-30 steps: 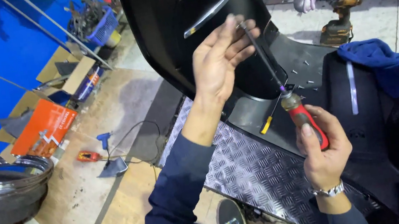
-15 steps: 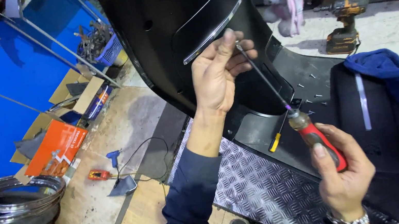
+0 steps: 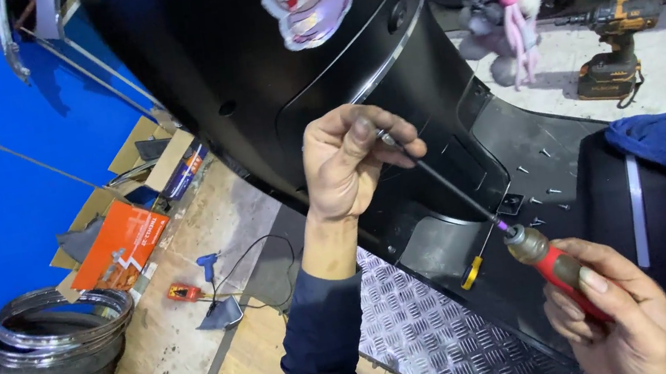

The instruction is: Tightening multiple screws on the body panels and dashboard of a scooter using a manual screwdriver.

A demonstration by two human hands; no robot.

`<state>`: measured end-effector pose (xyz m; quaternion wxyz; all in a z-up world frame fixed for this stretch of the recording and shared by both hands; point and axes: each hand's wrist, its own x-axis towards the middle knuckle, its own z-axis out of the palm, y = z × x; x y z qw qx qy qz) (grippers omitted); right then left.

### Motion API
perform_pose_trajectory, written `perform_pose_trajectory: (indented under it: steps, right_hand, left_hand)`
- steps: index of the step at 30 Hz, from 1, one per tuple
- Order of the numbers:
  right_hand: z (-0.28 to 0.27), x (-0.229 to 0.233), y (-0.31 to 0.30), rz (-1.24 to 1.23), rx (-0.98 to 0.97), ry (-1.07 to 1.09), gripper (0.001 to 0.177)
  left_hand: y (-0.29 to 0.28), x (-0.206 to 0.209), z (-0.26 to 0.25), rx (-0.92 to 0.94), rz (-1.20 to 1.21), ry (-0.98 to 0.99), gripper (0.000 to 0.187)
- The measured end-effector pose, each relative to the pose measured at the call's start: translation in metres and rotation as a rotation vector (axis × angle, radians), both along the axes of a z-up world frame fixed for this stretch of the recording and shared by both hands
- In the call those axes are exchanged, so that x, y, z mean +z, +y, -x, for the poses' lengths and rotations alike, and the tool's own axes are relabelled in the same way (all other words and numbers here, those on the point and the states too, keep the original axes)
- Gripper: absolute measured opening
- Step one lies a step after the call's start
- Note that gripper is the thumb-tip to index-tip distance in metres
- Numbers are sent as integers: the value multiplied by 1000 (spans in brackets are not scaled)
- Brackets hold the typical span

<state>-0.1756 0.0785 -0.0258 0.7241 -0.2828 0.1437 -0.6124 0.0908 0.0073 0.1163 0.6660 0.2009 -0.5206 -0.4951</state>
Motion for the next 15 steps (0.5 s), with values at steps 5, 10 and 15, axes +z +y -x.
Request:
perform_pose_trajectory:
  steps: [5,10,15]
  right_hand:
    - [4,-6,-16,-37,83,-69,41]
    - [12,52,-23,-158,59,-101,38]
    - [49,187,1,-215,-149,849,38]
  left_hand:
    - [-24,-15,3,-60,6,52,26]
    - [-45,13,19,208,-175,-7,25]
    - [-29,80,38,376,-405,32,30]
